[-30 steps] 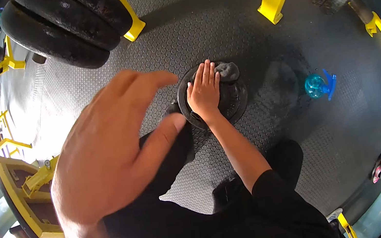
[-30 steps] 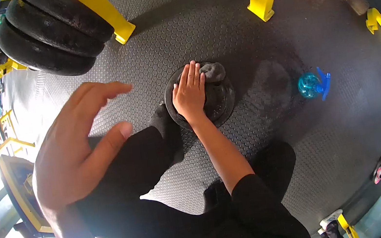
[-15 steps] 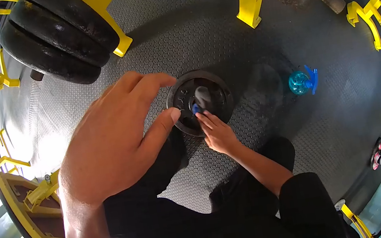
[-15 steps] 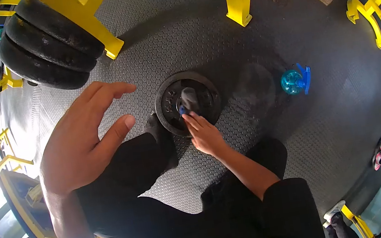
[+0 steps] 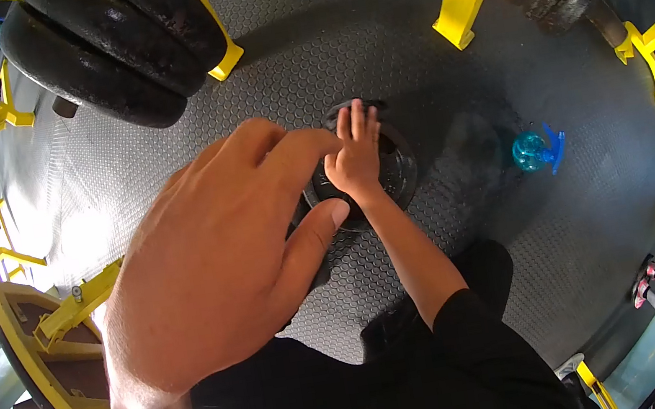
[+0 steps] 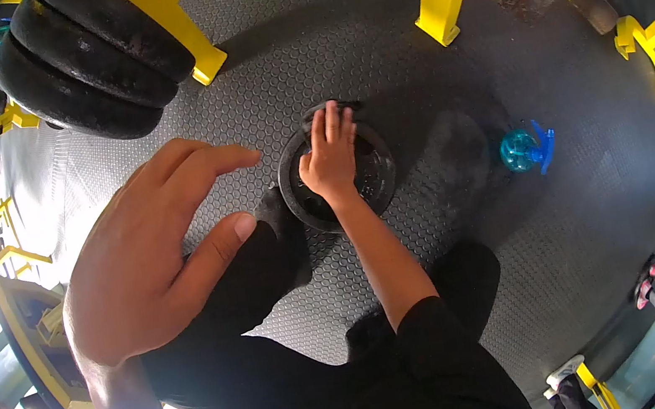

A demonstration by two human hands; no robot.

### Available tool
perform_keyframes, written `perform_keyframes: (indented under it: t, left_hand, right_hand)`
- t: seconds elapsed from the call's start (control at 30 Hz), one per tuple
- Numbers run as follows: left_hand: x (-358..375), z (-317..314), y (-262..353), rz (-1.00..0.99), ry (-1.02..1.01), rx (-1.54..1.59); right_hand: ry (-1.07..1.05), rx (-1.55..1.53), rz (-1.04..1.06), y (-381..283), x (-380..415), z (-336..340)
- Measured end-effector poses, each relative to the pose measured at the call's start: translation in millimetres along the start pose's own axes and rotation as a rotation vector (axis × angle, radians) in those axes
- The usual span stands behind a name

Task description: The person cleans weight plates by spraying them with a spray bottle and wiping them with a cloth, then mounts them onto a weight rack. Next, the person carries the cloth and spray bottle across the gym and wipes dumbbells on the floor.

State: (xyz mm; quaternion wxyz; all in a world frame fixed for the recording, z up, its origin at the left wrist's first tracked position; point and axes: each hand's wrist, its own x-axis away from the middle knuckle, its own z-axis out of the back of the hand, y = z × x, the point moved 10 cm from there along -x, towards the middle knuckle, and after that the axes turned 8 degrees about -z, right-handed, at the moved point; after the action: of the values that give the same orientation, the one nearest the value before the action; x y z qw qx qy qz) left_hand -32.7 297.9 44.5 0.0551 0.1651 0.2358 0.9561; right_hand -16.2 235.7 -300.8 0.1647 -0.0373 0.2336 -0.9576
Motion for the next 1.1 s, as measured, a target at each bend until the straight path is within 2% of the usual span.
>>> perform_keyframes:
  t: [0.03,0.13,0.17,0.23,0.27,0.33,0.37,0.43,0.57,0.63,0.73,0.8,0.83,0.87,0.93,1.1]
  left_hand:
    - [1,0,0,0.006,-0.004,0.002]
    - [0,-2,0,0.014,-0.005,0.007]
    - [-1,-2,1,0.010,-0.006,-0.003]
    - [-5,-3,5,0.002,-0.009,-0.003]
    - [-7,-4,8,-0.006,-0.017,-0.002]
    - [-10,-5,10,-0.026,-0.028,-0.010]
    - [-10,-7,11,-0.032,-0.037,-0.010]
    - [-11,-7,9,-0.028,-0.029,-0.012]
    - [-9,-7,8,-0.020,-0.011,-0.014]
    - [-9,-8,10,-0.011,-0.022,0.000]
    - [-9,-9,11,0.025,-0.038,0.011]
    - [-10,-10,10,0.046,-0.055,0.009]
    - [-10,-10,10,0.044,-0.056,0.010]
    - [-10,-11,11,0.042,-0.054,0.011]
    - [-9,-13,10,0.045,-0.052,0.008]
    - [-15,-12,12,0.008,-0.045,0.007]
  right_hand:
    - [-0.005,-0.007,0.000,-4,3,-7]
    - [-0.057,-0.196,0.185,-21,19,-13]
    - [0.001,-0.226,0.289,-30,32,-14]
    - [-0.161,-0.325,0.322,-37,50,-26]
    - [-0.153,-0.327,0.315,-39,63,-25]
    - [-0.409,-0.541,0.207,-38,96,-39]
    - [-0.401,-0.541,0.206,-34,109,-29]
    - [-0.526,-0.216,0.355,-31,146,-26]
    - [-0.385,-0.089,0.474,-28,154,-10]
    - [-0.314,-0.223,0.503,-37,129,-11]
    - [-0.234,-0.232,0.546,-63,85,-26]
    - [-0.237,-0.407,0.330,-64,48,-18]
    - [-0.149,-0.387,0.318,-61,32,-6]
    - [0.061,-0.283,0.354,-54,15,3]
    - [0.062,-0.008,0.266,-24,-17,-5]
    - [-0.071,0.017,0.111,56,6,25]
